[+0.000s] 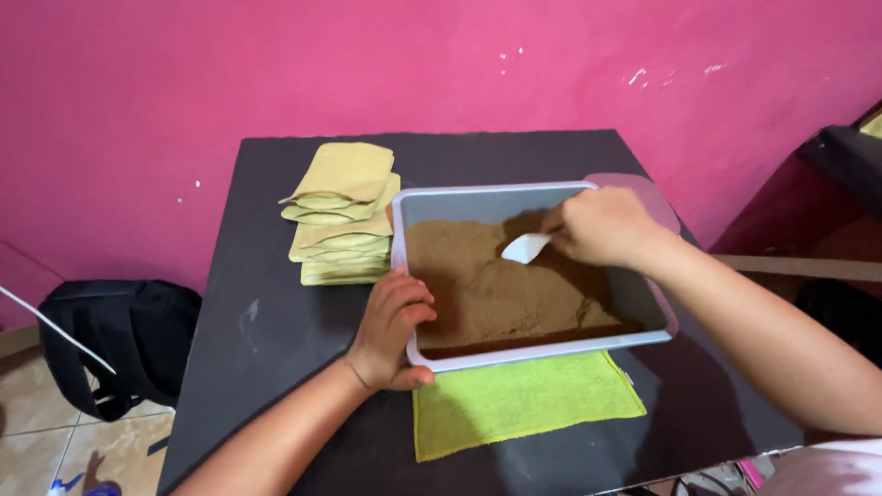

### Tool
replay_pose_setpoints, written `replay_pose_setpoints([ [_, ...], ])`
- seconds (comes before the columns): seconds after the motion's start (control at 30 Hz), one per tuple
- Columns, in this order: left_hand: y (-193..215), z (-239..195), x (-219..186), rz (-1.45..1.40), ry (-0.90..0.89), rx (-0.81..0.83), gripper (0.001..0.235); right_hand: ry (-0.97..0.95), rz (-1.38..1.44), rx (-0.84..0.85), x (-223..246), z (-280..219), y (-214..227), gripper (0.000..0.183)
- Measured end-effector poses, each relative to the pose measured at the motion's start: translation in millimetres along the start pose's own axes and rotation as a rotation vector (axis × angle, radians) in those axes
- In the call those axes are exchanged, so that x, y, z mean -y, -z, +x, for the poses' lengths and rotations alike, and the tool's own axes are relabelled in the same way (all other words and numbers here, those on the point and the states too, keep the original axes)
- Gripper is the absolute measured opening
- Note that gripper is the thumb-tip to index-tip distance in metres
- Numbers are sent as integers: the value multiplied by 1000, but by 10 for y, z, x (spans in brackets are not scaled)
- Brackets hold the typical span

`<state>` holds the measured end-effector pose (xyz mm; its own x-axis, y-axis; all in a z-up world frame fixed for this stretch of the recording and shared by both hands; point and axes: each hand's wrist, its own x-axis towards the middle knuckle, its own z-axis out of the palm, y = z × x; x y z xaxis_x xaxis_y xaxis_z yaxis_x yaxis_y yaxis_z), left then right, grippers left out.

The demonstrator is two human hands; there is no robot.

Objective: The person uses a white plastic spoon to stir and level a brown powder inside a rectangular plastic container. The container sits on a green cloth on a black table, with a stack of folded cloths and a digital scale nearby. The person repeatedly scrapes the sides and flattens the surface of the powder.

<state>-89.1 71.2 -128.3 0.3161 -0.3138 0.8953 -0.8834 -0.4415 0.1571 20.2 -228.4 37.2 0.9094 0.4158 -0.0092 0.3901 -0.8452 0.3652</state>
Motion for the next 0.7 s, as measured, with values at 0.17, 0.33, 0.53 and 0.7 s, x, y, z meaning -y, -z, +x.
replay_pose_setpoints([
  [0.17, -16, -53, 3, -18, 15, 2, 86, -112, -366, -35, -270, 67, -388, 19],
  [0.33, 9, -24, -7, -18, 26, 39, 87, 145, 94, 432, 342, -114, 274, 28],
  [0.53, -1, -31, -44, -42, 63, 8, 88, 1, -449, -70, -557, 287, -643, 20],
  [0.7, -13, -25, -37, -36, 69, 15, 90, 90, -99, 293, 123, 72, 44, 23],
])
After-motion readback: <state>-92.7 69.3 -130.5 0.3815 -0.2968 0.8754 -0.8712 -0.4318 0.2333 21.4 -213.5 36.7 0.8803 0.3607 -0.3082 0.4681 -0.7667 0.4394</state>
